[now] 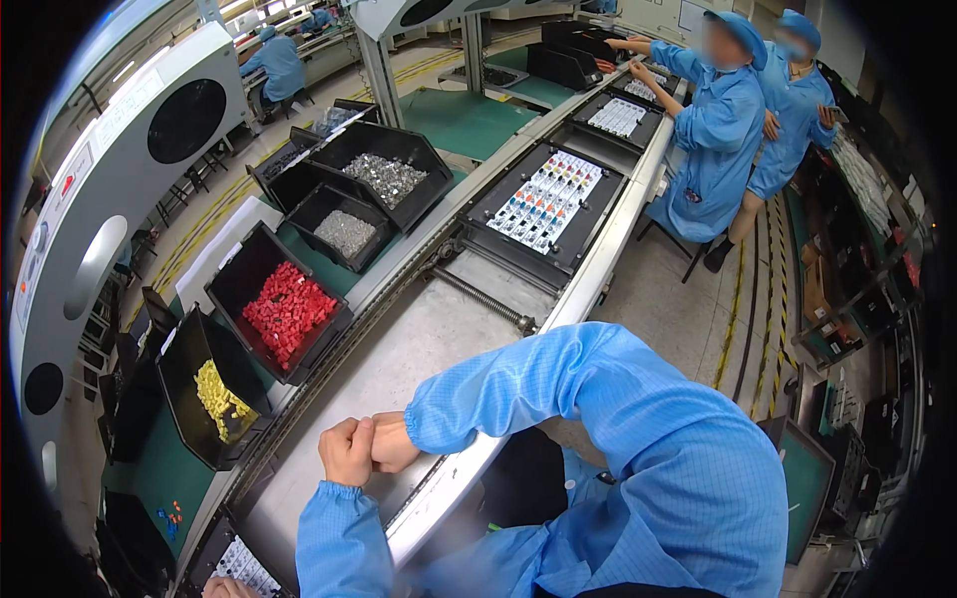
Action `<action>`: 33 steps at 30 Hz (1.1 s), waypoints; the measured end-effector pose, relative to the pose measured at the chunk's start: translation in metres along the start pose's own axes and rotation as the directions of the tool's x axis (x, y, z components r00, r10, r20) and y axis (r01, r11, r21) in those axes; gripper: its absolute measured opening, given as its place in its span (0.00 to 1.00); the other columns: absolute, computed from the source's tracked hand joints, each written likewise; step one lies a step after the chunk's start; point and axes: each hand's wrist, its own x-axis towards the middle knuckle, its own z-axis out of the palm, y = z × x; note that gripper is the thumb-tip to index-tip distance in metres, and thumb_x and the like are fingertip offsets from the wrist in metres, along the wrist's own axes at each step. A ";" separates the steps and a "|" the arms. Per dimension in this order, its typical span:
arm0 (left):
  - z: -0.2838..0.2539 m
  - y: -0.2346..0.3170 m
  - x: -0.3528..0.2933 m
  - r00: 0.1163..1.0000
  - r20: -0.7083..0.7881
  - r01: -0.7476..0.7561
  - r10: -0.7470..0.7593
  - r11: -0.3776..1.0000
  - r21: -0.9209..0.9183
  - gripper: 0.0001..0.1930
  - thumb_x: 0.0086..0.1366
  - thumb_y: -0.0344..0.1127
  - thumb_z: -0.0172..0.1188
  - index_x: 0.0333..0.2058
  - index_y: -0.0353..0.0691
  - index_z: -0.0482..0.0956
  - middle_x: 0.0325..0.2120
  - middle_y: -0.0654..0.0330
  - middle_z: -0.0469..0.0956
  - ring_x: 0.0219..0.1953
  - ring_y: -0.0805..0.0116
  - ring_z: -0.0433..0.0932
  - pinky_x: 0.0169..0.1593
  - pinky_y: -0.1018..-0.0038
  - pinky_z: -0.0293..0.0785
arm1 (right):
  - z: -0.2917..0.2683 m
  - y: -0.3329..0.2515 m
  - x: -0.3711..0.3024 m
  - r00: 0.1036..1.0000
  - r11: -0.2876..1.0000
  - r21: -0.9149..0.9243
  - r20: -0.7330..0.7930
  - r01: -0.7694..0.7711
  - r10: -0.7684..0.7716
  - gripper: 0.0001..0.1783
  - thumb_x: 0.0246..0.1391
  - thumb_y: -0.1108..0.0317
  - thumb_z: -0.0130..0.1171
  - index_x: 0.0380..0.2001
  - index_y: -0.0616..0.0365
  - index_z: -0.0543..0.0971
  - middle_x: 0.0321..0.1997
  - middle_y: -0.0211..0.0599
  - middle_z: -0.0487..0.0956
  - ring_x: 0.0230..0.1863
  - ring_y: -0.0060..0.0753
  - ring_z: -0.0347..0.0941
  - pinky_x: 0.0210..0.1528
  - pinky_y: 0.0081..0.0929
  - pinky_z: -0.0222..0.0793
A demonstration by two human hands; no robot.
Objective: Assembling small electronic components onto a printed circuit board on an assembly line.
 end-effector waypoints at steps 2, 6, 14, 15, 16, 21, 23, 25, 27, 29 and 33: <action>-0.004 0.003 0.001 1.000 -0.007 -0.019 0.019 1.000 0.009 0.23 0.60 0.47 0.57 0.20 0.29 0.77 0.14 0.43 0.72 0.18 0.52 0.73 0.25 0.62 0.65 | 0.002 0.002 0.001 0.997 0.998 0.015 -0.050 0.064 -0.063 0.05 0.48 0.69 0.57 0.29 0.59 0.77 0.28 0.46 0.80 0.33 0.51 0.77 0.36 0.42 0.73; -0.013 0.004 -0.004 0.998 -0.058 -0.028 0.029 0.999 0.023 0.22 0.59 0.47 0.57 0.20 0.29 0.77 0.14 0.42 0.72 0.18 0.51 0.73 0.24 0.62 0.65 | 0.002 -0.006 0.010 0.995 0.998 0.020 -0.076 0.066 -0.064 0.05 0.47 0.70 0.56 0.27 0.59 0.77 0.27 0.46 0.80 0.32 0.51 0.77 0.35 0.42 0.73; -0.017 0.019 -0.018 0.981 -0.132 -0.139 0.145 0.989 0.059 0.21 0.56 0.46 0.59 0.17 0.31 0.74 0.13 0.44 0.71 0.17 0.50 0.72 0.24 0.62 0.66 | -0.008 -0.027 0.000 0.989 0.999 -0.007 -0.139 0.050 -0.051 0.04 0.44 0.70 0.56 0.23 0.57 0.78 0.24 0.45 0.79 0.29 0.53 0.77 0.33 0.45 0.72; -0.016 0.019 -0.021 0.963 -0.160 -0.207 0.216 0.976 0.070 0.21 0.55 0.46 0.60 0.17 0.31 0.74 0.14 0.45 0.71 0.17 0.49 0.72 0.24 0.62 0.66 | -0.008 -0.030 -0.003 0.989 0.999 -0.006 -0.137 0.052 -0.053 0.04 0.44 0.70 0.56 0.23 0.57 0.78 0.24 0.45 0.79 0.29 0.53 0.77 0.33 0.45 0.72; -0.016 0.018 -0.021 0.964 -0.161 -0.205 0.214 0.976 0.070 0.21 0.55 0.46 0.60 0.17 0.31 0.74 0.14 0.45 0.71 0.17 0.49 0.72 0.24 0.62 0.66 | -0.009 -0.034 -0.005 0.982 0.998 0.003 -0.175 0.067 -0.066 0.04 0.44 0.70 0.56 0.23 0.57 0.78 0.23 0.45 0.79 0.29 0.53 0.77 0.32 0.45 0.72; -0.014 0.008 -0.014 0.951 -0.145 -0.268 0.273 0.962 0.050 0.20 0.54 0.46 0.60 0.17 0.31 0.74 0.14 0.46 0.72 0.17 0.50 0.72 0.24 0.62 0.66 | -0.009 -0.027 -0.002 0.974 0.998 -0.001 -0.217 0.069 -0.067 0.03 0.42 0.69 0.57 0.22 0.56 0.76 0.23 0.43 0.79 0.28 0.53 0.76 0.31 0.45 0.72; -0.013 0.000 -0.012 0.955 -0.142 -0.257 0.260 0.966 0.035 0.20 0.54 0.46 0.60 0.17 0.31 0.74 0.13 0.46 0.71 0.17 0.50 0.72 0.24 0.62 0.66 | -0.008 -0.025 -0.001 0.967 0.996 0.007 -0.241 0.085 -0.080 0.02 0.42 0.70 0.57 0.21 0.55 0.76 0.23 0.42 0.79 0.27 0.52 0.76 0.30 0.45 0.72; -0.012 0.000 -0.011 0.959 -0.137 -0.247 0.247 0.969 0.017 0.20 0.54 0.46 0.60 0.17 0.31 0.74 0.13 0.47 0.71 0.17 0.51 0.72 0.24 0.63 0.66 | -0.009 -0.021 0.000 0.967 0.995 -0.004 -0.233 0.102 -0.101 0.02 0.42 0.70 0.56 0.21 0.55 0.76 0.23 0.41 0.79 0.27 0.52 0.76 0.30 0.45 0.72; -0.012 0.003 -0.012 0.962 -0.151 -0.234 0.228 0.972 -0.023 0.20 0.55 0.46 0.60 0.17 0.31 0.74 0.13 0.48 0.70 0.17 0.53 0.72 0.23 0.64 0.65 | -0.008 -0.021 0.000 0.968 0.992 -0.011 -0.220 0.124 -0.123 0.02 0.42 0.70 0.56 0.20 0.54 0.76 0.22 0.41 0.79 0.26 0.51 0.76 0.30 0.45 0.72; -0.012 0.002 -0.018 0.968 -0.153 -0.209 0.201 0.977 -0.039 0.20 0.55 0.45 0.59 0.17 0.31 0.74 0.12 0.48 0.70 0.16 0.54 0.71 0.23 0.64 0.65 | -0.003 -0.024 0.000 0.962 0.991 0.011 -0.245 0.131 -0.125 0.03 0.42 0.69 0.57 0.19 0.54 0.77 0.22 0.39 0.79 0.26 0.50 0.76 0.29 0.44 0.72; -0.026 -0.022 -0.017 0.974 -0.116 -0.192 0.193 0.981 0.018 0.20 0.56 0.45 0.59 0.18 0.31 0.73 0.12 0.48 0.69 0.16 0.57 0.70 0.23 0.65 0.64 | 0.017 -0.009 0.021 0.946 0.983 0.019 -0.273 0.184 -0.172 0.05 0.42 0.68 0.57 0.18 0.54 0.79 0.21 0.39 0.79 0.26 0.50 0.77 0.29 0.44 0.72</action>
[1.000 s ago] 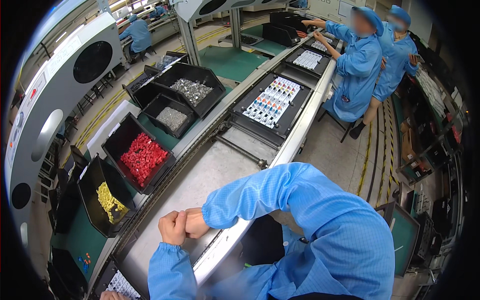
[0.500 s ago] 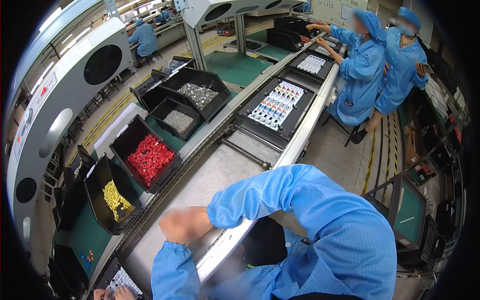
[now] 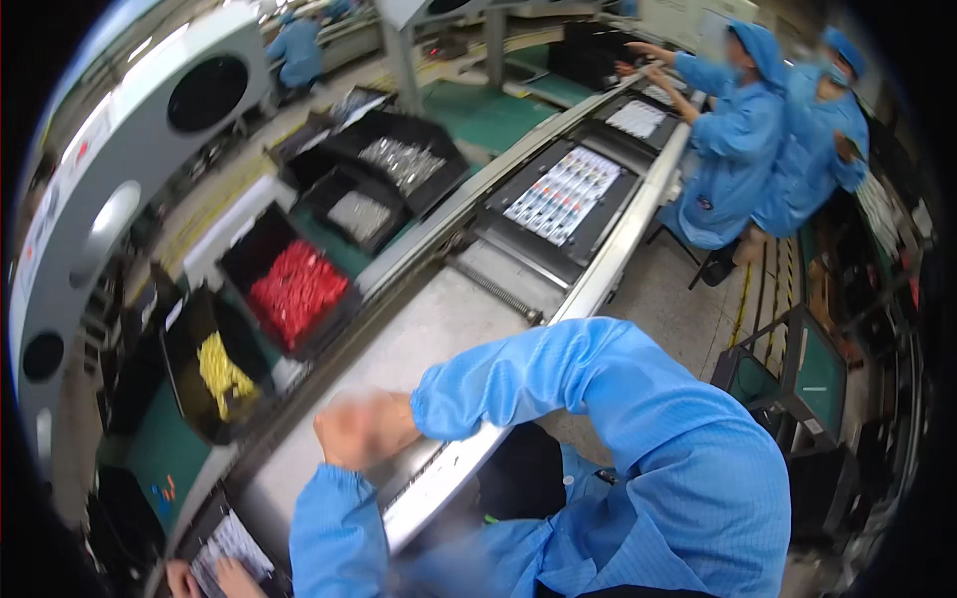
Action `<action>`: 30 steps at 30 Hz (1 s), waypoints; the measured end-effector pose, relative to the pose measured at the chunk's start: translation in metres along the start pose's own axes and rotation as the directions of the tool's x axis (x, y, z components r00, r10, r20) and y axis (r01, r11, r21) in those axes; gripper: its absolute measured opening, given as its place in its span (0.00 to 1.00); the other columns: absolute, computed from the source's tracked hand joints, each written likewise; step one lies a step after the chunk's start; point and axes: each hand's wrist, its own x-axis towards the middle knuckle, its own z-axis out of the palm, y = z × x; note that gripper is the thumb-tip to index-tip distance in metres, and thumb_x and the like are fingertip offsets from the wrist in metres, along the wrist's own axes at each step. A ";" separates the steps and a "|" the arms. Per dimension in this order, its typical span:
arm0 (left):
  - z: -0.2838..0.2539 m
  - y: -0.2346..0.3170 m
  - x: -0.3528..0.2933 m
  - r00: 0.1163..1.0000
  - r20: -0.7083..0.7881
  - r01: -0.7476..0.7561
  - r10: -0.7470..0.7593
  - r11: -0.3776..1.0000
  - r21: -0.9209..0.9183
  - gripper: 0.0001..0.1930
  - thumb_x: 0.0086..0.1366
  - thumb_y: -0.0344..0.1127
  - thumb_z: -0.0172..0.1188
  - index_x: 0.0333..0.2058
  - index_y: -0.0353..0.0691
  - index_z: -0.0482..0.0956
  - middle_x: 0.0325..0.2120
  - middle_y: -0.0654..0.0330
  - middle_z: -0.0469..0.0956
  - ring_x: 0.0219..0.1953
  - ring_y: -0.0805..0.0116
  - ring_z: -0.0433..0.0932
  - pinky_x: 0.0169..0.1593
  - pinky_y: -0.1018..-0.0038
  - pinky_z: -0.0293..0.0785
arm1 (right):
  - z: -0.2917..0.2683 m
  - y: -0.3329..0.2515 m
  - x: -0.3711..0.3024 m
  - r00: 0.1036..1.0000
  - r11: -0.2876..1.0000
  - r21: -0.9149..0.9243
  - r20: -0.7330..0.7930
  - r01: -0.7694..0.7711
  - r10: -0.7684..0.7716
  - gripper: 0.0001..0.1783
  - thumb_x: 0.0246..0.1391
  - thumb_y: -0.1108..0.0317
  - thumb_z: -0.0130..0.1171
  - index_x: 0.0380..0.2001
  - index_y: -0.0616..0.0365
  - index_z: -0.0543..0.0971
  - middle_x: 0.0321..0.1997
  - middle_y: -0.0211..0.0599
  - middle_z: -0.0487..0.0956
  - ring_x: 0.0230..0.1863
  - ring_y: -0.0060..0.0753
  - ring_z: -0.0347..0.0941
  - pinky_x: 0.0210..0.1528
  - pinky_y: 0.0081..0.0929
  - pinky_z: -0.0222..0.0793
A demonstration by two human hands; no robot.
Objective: Assembling small electronic components onto a printed circuit board on an assembly line.
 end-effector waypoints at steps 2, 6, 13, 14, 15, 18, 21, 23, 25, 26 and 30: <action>0.003 -0.012 0.007 1.000 0.013 -0.013 0.013 1.000 -0.021 0.20 0.55 0.45 0.60 0.17 0.31 0.73 0.12 0.48 0.68 0.16 0.57 0.69 0.23 0.64 0.64 | 0.002 0.005 0.005 0.999 0.999 -0.005 0.000 -0.039 0.039 0.05 0.43 0.67 0.58 0.18 0.54 0.79 0.21 0.40 0.79 0.26 0.50 0.76 0.28 0.44 0.72; 0.000 -0.030 0.005 1.000 -0.015 -0.014 0.013 0.998 -0.065 0.20 0.55 0.45 0.61 0.17 0.31 0.74 0.13 0.48 0.70 0.17 0.55 0.71 0.24 0.64 0.65 | 0.022 0.019 0.014 0.993 1.000 0.006 -0.118 -0.016 0.017 0.06 0.44 0.67 0.58 0.19 0.56 0.78 0.21 0.42 0.79 0.25 0.52 0.76 0.28 0.45 0.72; 0.012 -0.051 0.005 1.000 -0.028 0.012 -0.014 0.997 -0.075 0.18 0.57 0.42 0.60 0.18 0.31 0.74 0.13 0.49 0.69 0.16 0.57 0.67 0.23 0.65 0.63 | 0.019 0.030 0.012 0.993 0.995 -0.046 0.080 -0.086 0.089 0.04 0.43 0.69 0.57 0.22 0.58 0.77 0.22 0.46 0.79 0.26 0.53 0.76 0.28 0.46 0.72; 0.015 -0.052 0.006 0.999 -0.025 0.036 -0.039 0.996 -0.087 0.18 0.58 0.41 0.59 0.18 0.32 0.73 0.12 0.49 0.67 0.16 0.60 0.65 0.23 0.65 0.61 | 0.013 0.028 0.011 0.988 0.995 -0.024 0.121 -0.093 0.095 0.04 0.43 0.70 0.57 0.22 0.58 0.77 0.23 0.46 0.79 0.27 0.53 0.77 0.29 0.46 0.72; 0.020 -0.042 0.006 0.998 -0.042 0.039 -0.045 0.992 -0.121 0.19 0.61 0.40 0.57 0.17 0.32 0.71 0.12 0.49 0.65 0.15 0.64 0.62 0.22 0.65 0.58 | 0.003 0.023 0.006 0.981 0.994 -0.009 0.161 -0.112 0.112 0.04 0.42 0.71 0.57 0.22 0.59 0.77 0.23 0.47 0.79 0.27 0.54 0.77 0.29 0.46 0.72; 0.039 -0.031 0.006 0.996 -0.078 0.033 -0.044 0.989 -0.141 0.21 0.63 0.40 0.56 0.16 0.31 0.68 0.10 0.50 0.63 0.15 0.67 0.60 0.21 0.65 0.56 | -0.007 0.019 -0.010 0.983 0.996 0.015 0.166 -0.087 0.084 0.03 0.41 0.71 0.57 0.21 0.59 0.78 0.24 0.48 0.80 0.28 0.55 0.77 0.31 0.46 0.72; 0.046 -0.028 0.006 0.997 0.014 0.083 -0.082 0.992 -0.094 0.21 0.67 0.41 0.52 0.20 0.28 0.71 0.13 0.57 0.65 0.21 0.76 0.63 0.24 0.69 0.58 | -0.018 0.012 -0.024 0.988 0.995 0.005 0.122 -0.095 0.093 0.03 0.41 0.72 0.57 0.21 0.59 0.78 0.24 0.47 0.80 0.28 0.54 0.77 0.29 0.45 0.72; 0.054 -0.013 0.010 0.998 -0.011 0.060 -0.062 0.992 -0.115 0.21 0.65 0.41 0.54 0.18 0.30 0.69 0.11 0.53 0.63 0.18 0.72 0.61 0.22 0.66 0.56 | -0.024 0.012 -0.031 0.986 0.995 -0.023 0.129 -0.100 0.102 0.03 0.41 0.72 0.57 0.21 0.59 0.77 0.23 0.46 0.79 0.27 0.53 0.77 0.29 0.45 0.72; 0.053 -0.001 0.013 0.997 -0.032 0.061 -0.066 0.991 -0.122 0.22 0.63 0.41 0.55 0.15 0.31 0.67 0.10 0.49 0.62 0.15 0.68 0.59 0.21 0.64 0.54 | -0.031 0.009 -0.033 0.989 0.997 -0.046 0.134 -0.057 0.063 0.02 0.40 0.72 0.57 0.20 0.59 0.77 0.22 0.46 0.79 0.25 0.53 0.77 0.27 0.45 0.71; 0.052 0.003 0.014 0.998 -0.036 0.048 -0.053 0.992 -0.121 0.22 0.63 0.41 0.55 0.15 0.31 0.67 0.10 0.49 0.62 0.15 0.68 0.59 0.21 0.64 0.54 | -0.033 0.007 -0.035 0.991 0.997 -0.061 0.120 -0.045 0.053 0.03 0.40 0.73 0.57 0.18 0.59 0.76 0.21 0.47 0.78 0.24 0.53 0.76 0.26 0.45 0.71; 0.057 0.011 0.013 0.995 -0.019 0.091 -0.094 0.986 -0.140 0.22 0.64 0.41 0.55 0.16 0.30 0.67 0.10 0.52 0.61 0.16 0.71 0.59 0.21 0.65 0.54 | -0.040 0.005 -0.039 0.995 0.996 -0.085 0.097 -0.013 0.021 0.03 0.40 0.74 0.57 0.17 0.60 0.75 0.19 0.47 0.77 0.23 0.54 0.76 0.25 0.45 0.70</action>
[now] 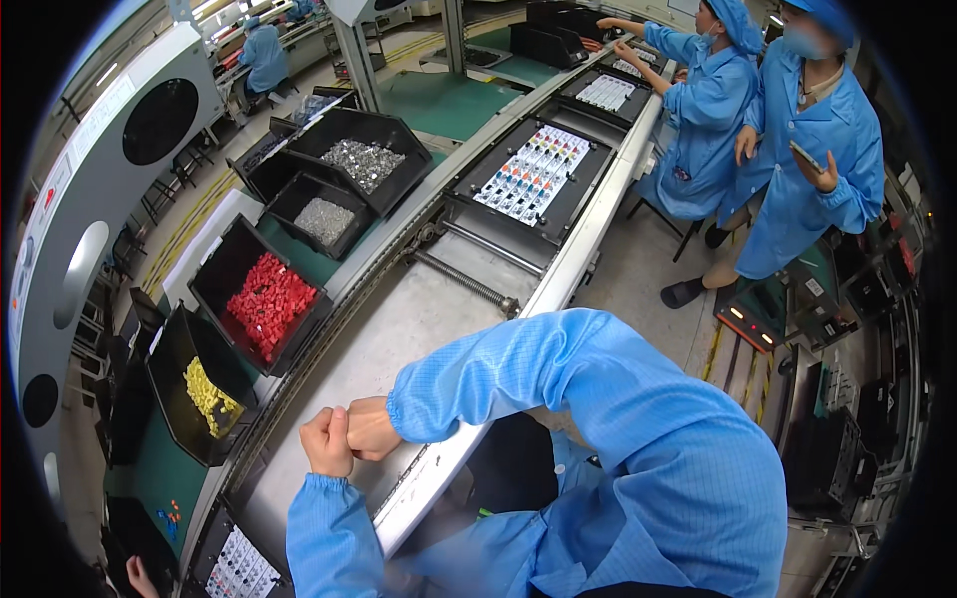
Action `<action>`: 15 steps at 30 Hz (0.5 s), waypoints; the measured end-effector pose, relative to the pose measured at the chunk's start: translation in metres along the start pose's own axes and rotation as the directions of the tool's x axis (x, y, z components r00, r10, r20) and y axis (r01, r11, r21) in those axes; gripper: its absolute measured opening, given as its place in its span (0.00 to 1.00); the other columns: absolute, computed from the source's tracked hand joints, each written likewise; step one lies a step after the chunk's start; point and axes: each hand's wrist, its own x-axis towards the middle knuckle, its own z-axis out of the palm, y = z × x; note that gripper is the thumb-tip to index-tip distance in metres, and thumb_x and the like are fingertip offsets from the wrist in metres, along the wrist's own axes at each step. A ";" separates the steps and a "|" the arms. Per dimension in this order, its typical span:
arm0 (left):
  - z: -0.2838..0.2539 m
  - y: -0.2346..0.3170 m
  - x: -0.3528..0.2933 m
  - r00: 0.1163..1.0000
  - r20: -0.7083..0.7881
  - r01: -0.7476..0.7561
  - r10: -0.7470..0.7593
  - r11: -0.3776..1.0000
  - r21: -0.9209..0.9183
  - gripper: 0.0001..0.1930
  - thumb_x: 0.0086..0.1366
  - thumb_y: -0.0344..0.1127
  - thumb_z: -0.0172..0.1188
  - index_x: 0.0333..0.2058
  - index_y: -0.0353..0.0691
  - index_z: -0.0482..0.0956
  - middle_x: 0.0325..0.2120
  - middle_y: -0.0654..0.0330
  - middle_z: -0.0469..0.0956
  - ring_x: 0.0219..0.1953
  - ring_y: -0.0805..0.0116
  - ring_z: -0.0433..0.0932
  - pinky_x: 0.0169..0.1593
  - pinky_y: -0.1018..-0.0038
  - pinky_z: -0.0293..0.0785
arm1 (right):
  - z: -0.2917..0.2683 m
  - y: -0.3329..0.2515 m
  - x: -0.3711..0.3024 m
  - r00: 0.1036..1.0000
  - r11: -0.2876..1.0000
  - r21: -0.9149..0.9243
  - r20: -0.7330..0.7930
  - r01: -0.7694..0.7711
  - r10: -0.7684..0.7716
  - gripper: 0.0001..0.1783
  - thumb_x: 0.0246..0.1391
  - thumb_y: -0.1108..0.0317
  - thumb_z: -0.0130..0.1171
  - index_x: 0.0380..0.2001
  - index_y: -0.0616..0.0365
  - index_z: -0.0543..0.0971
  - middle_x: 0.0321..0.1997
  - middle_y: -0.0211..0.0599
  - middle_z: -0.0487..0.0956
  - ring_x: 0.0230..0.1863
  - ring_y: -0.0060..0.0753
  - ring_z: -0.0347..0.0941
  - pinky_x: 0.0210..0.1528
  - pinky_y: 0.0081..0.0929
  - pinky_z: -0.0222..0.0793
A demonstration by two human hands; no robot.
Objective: Assembling small electronic components onto a printed circuit board on an assembly line.
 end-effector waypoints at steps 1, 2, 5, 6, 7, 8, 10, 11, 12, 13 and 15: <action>0.002 0.001 0.001 1.000 0.009 0.025 -0.025 1.000 -0.013 0.22 0.64 0.41 0.55 0.17 0.30 0.67 0.10 0.53 0.61 0.17 0.73 0.59 0.21 0.66 0.54 | -0.001 0.002 -0.002 1.000 1.000 -0.007 0.020 0.006 -0.006 0.03 0.40 0.74 0.57 0.17 0.60 0.75 0.19 0.47 0.77 0.23 0.54 0.76 0.25 0.45 0.70; 0.004 0.001 0.000 1.000 0.008 0.025 -0.025 1.000 -0.011 0.22 0.64 0.41 0.55 0.17 0.30 0.67 0.10 0.53 0.61 0.17 0.73 0.59 0.21 0.66 0.54 | -0.001 0.004 -0.003 0.999 1.000 -0.012 0.040 0.012 -0.011 0.04 0.40 0.74 0.57 0.17 0.60 0.75 0.19 0.48 0.77 0.23 0.54 0.76 0.25 0.45 0.70; 0.006 -0.001 0.001 1.000 -0.019 0.018 -0.019 0.999 -0.035 0.22 0.64 0.41 0.55 0.17 0.31 0.67 0.10 0.55 0.60 0.18 0.74 0.59 0.21 0.67 0.54 | 0.000 0.007 -0.002 0.999 0.999 0.005 0.017 0.032 -0.032 0.04 0.40 0.73 0.57 0.17 0.61 0.75 0.19 0.47 0.77 0.23 0.54 0.76 0.25 0.45 0.70; 0.006 -0.002 0.004 1.000 -0.008 0.020 -0.020 0.999 -0.036 0.22 0.64 0.41 0.55 0.17 0.31 0.67 0.10 0.56 0.60 0.18 0.74 0.59 0.21 0.67 0.54 | 0.000 0.010 -0.001 0.999 0.999 0.005 0.016 0.035 -0.035 0.04 0.40 0.73 0.57 0.17 0.61 0.75 0.19 0.47 0.77 0.23 0.54 0.76 0.25 0.45 0.70; 0.006 -0.003 0.006 1.000 0.003 0.021 -0.021 0.999 -0.036 0.22 0.64 0.41 0.55 0.16 0.31 0.67 0.10 0.56 0.60 0.18 0.74 0.59 0.21 0.67 0.53 | 0.000 0.013 -0.001 0.999 0.999 0.006 0.029 0.033 -0.034 0.04 0.40 0.73 0.57 0.16 0.61 0.75 0.19 0.47 0.77 0.23 0.54 0.76 0.26 0.45 0.70; 0.005 -0.005 0.007 1.000 0.001 0.020 -0.020 0.999 -0.034 0.22 0.64 0.41 0.55 0.16 0.31 0.67 0.10 0.56 0.60 0.18 0.74 0.59 0.21 0.67 0.53 | 0.000 0.015 -0.001 0.999 0.999 0.007 0.042 0.032 -0.032 0.04 0.40 0.73 0.57 0.16 0.61 0.75 0.20 0.47 0.78 0.23 0.54 0.76 0.26 0.45 0.70; 0.000 -0.008 0.008 1.000 0.018 0.021 -0.020 0.999 -0.044 0.22 0.64 0.42 0.54 0.17 0.31 0.67 0.10 0.56 0.60 0.17 0.74 0.58 0.21 0.67 0.53 | 0.000 0.014 0.004 0.999 1.000 0.009 0.035 0.026 -0.026 0.05 0.40 0.72 0.57 0.16 0.60 0.75 0.20 0.47 0.78 0.23 0.53 0.76 0.26 0.45 0.71; -0.001 -0.008 0.009 1.000 0.014 0.022 -0.021 0.999 -0.041 0.22 0.64 0.42 0.54 0.17 0.31 0.67 0.10 0.56 0.60 0.17 0.74 0.58 0.21 0.67 0.53 | 0.000 0.014 0.006 0.999 1.000 0.010 0.029 0.016 -0.017 0.05 0.40 0.72 0.57 0.16 0.60 0.75 0.20 0.47 0.78 0.23 0.53 0.76 0.26 0.45 0.71; -0.005 -0.006 0.009 0.999 0.015 0.029 -0.028 0.999 -0.038 0.22 0.64 0.42 0.54 0.16 0.31 0.67 0.10 0.56 0.61 0.17 0.73 0.58 0.21 0.67 0.53 | 0.000 0.012 0.010 0.999 0.999 0.014 0.033 0.030 -0.031 0.05 0.40 0.72 0.57 0.16 0.60 0.75 0.20 0.47 0.78 0.23 0.53 0.76 0.26 0.45 0.71; -0.008 -0.005 0.009 0.999 0.016 0.036 -0.036 0.999 -0.034 0.22 0.64 0.42 0.54 0.16 0.31 0.67 0.10 0.55 0.61 0.17 0.73 0.59 0.21 0.67 0.54 | -0.001 0.011 0.013 0.998 0.999 0.000 0.043 0.035 -0.035 0.04 0.41 0.72 0.56 0.17 0.60 0.75 0.19 0.46 0.77 0.23 0.53 0.76 0.25 0.45 0.71; -0.014 -0.003 0.009 0.999 0.001 0.044 -0.044 0.999 -0.012 0.23 0.65 0.43 0.54 0.16 0.31 0.67 0.10 0.55 0.62 0.17 0.72 0.59 0.21 0.66 0.54 | -0.004 0.009 0.017 0.997 0.999 -0.007 0.053 0.049 -0.049 0.04 0.41 0.72 0.56 0.19 0.60 0.75 0.19 0.46 0.77 0.22 0.53 0.75 0.25 0.44 0.71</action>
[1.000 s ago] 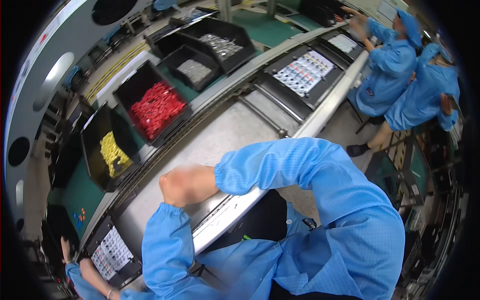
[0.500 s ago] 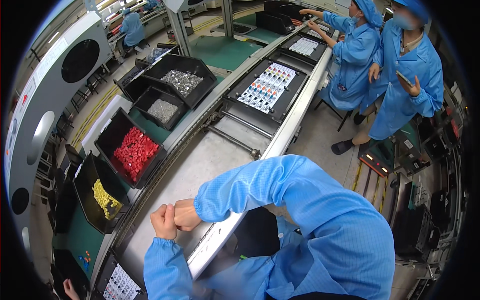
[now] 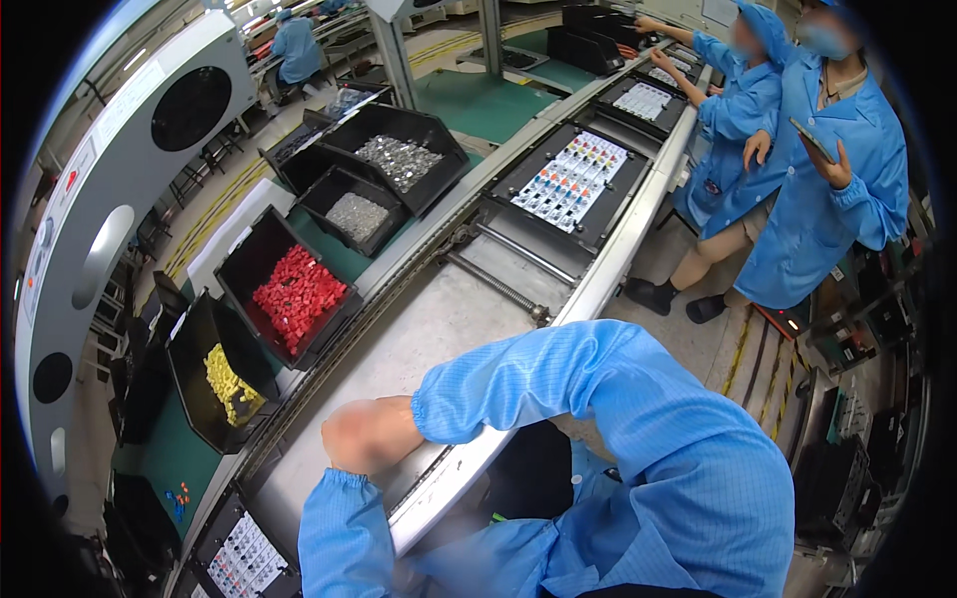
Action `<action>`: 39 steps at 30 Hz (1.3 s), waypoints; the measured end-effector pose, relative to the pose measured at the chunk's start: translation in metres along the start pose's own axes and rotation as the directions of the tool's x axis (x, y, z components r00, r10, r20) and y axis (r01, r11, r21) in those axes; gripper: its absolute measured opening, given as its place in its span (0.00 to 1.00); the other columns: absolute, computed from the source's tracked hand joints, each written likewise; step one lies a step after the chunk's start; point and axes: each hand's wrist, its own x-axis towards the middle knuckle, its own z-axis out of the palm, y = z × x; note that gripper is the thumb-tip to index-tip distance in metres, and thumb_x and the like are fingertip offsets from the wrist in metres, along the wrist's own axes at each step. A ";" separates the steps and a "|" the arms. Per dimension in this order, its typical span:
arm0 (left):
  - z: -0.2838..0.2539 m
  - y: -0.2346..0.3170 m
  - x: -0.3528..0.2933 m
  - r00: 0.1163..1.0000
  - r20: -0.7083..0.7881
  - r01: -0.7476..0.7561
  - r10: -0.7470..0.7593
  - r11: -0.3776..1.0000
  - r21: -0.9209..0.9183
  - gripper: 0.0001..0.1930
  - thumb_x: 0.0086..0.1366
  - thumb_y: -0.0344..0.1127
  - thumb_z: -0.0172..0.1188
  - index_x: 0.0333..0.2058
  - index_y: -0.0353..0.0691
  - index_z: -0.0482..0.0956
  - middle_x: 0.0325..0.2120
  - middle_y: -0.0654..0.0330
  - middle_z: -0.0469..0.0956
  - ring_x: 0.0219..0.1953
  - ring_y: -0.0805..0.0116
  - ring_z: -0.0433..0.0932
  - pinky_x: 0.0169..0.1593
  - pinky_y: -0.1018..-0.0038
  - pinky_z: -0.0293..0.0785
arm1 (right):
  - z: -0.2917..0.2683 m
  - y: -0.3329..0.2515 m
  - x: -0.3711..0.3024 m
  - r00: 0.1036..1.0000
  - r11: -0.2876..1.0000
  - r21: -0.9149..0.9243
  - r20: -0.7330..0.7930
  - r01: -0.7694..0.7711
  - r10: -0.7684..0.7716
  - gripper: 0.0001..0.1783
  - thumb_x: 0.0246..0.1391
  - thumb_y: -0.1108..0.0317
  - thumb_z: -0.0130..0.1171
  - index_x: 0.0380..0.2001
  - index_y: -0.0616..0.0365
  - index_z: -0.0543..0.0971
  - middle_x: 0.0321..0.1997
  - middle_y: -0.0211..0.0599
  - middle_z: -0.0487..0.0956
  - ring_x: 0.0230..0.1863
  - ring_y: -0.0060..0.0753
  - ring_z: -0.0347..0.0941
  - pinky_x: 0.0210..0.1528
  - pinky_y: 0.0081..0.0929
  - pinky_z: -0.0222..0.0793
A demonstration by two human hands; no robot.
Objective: Assembling small electronic components onto a printed circuit board on an assembly line.
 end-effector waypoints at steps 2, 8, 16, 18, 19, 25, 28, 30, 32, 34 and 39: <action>-0.002 -0.004 0.001 1.000 0.007 0.013 -0.013 1.000 -0.015 0.22 0.65 0.43 0.54 0.17 0.32 0.68 0.10 0.54 0.63 0.17 0.71 0.60 0.22 0.67 0.56 | -0.005 -0.003 0.003 0.998 0.999 0.001 0.035 -0.053 0.053 0.05 0.41 0.72 0.56 0.17 0.60 0.76 0.20 0.47 0.78 0.24 0.53 0.76 0.28 0.45 0.72; -0.008 -0.019 0.015 0.997 0.036 0.070 -0.068 0.997 -0.038 0.22 0.65 0.44 0.53 0.18 0.32 0.70 0.11 0.55 0.64 0.18 0.71 0.62 0.23 0.68 0.59 | -0.007 0.010 0.015 0.986 0.988 0.052 0.091 -0.144 0.139 0.05 0.43 0.71 0.55 0.19 0.60 0.78 0.23 0.48 0.79 0.27 0.54 0.77 0.30 0.45 0.74; -0.002 -0.099 0.013 0.991 0.065 0.122 -0.117 0.990 -0.074 0.21 0.61 0.47 0.54 0.22 0.32 0.76 0.16 0.53 0.74 0.22 0.69 0.71 0.27 0.67 0.66 | 0.047 0.063 0.032 0.974 0.976 0.156 0.191 -0.153 0.122 0.07 0.42 0.68 0.57 0.22 0.60 0.80 0.27 0.51 0.81 0.32 0.53 0.79 0.36 0.45 0.75; 0.000 -0.108 0.008 0.988 0.138 0.086 -0.071 0.991 -0.101 0.22 0.61 0.50 0.55 0.27 0.33 0.81 0.21 0.45 0.79 0.25 0.58 0.79 0.32 0.62 0.73 | 0.075 0.066 0.026 0.957 0.967 0.124 0.219 -0.222 0.191 0.07 0.44 0.67 0.57 0.27 0.58 0.80 0.28 0.48 0.81 0.33 0.50 0.79 0.38 0.45 0.75; 0.002 -0.108 0.003 0.988 0.133 0.089 -0.073 0.989 -0.120 0.22 0.60 0.50 0.53 0.24 0.32 0.79 0.18 0.51 0.78 0.24 0.68 0.76 0.28 0.67 0.70 | 0.082 0.060 0.024 0.962 0.967 0.125 0.190 -0.224 0.198 0.09 0.44 0.69 0.58 0.31 0.58 0.80 0.30 0.49 0.80 0.34 0.50 0.79 0.39 0.45 0.75; -0.126 -0.071 -0.072 0.906 -0.321 -0.071 0.277 0.845 0.530 0.15 0.57 0.46 0.62 0.25 0.38 0.80 0.23 0.54 0.77 0.27 0.52 0.78 0.33 0.61 0.74 | 0.097 -0.018 0.087 0.995 0.994 0.079 0.075 -0.073 0.067 0.15 0.47 0.77 0.61 0.41 0.62 0.79 0.41 0.52 0.80 0.40 0.51 0.79 0.43 0.38 0.75; -0.195 -0.061 -0.143 0.782 -0.589 0.112 0.202 0.886 0.451 0.07 0.54 0.34 0.66 0.25 0.37 0.79 0.23 0.55 0.77 0.26 0.55 0.77 0.30 0.65 0.73 | 0.118 -0.049 0.105 0.994 0.980 0.164 0.040 -0.110 0.105 0.14 0.47 0.80 0.60 0.41 0.65 0.78 0.40 0.50 0.80 0.38 0.50 0.79 0.41 0.35 0.76; -0.199 -0.064 -0.151 0.739 -0.668 0.341 0.086 0.808 0.481 0.06 0.53 0.32 0.67 0.24 0.39 0.78 0.23 0.55 0.78 0.26 0.55 0.78 0.31 0.65 0.74 | 0.106 -0.023 0.108 0.999 0.987 0.160 0.045 -0.034 0.027 0.14 0.47 0.79 0.61 0.41 0.64 0.78 0.40 0.49 0.80 0.38 0.50 0.79 0.41 0.36 0.76; -0.186 -0.076 -0.141 0.692 -0.719 0.438 -0.065 0.830 0.346 0.04 0.57 0.27 0.63 0.26 0.35 0.79 0.21 0.53 0.77 0.22 0.57 0.76 0.27 0.69 0.71 | 0.097 0.011 0.103 0.999 0.989 0.144 0.031 0.023 -0.028 0.13 0.48 0.75 0.61 0.40 0.62 0.79 0.39 0.46 0.80 0.37 0.48 0.79 0.39 0.38 0.76; -0.142 -0.067 -0.115 0.715 -0.678 0.416 -0.170 0.883 0.217 0.05 0.58 0.25 0.62 0.25 0.32 0.78 0.19 0.52 0.75 0.19 0.65 0.73 0.25 0.73 0.67 | 0.086 0.048 0.084 0.997 0.994 0.105 0.064 0.029 -0.036 0.13 0.49 0.71 0.61 0.40 0.59 0.79 0.37 0.41 0.80 0.35 0.46 0.79 0.38 0.39 0.76; -0.003 -0.054 -0.036 0.934 -0.351 0.193 -0.066 0.920 0.341 0.15 0.57 0.24 0.63 0.15 0.33 0.69 0.11 0.53 0.67 0.12 0.61 0.64 0.19 0.66 0.56 | 0.048 0.117 0.016 0.975 0.997 0.040 0.211 0.066 -0.073 0.10 0.47 0.68 0.57 0.34 0.59 0.79 0.34 0.41 0.79 0.34 0.47 0.79 0.38 0.40 0.76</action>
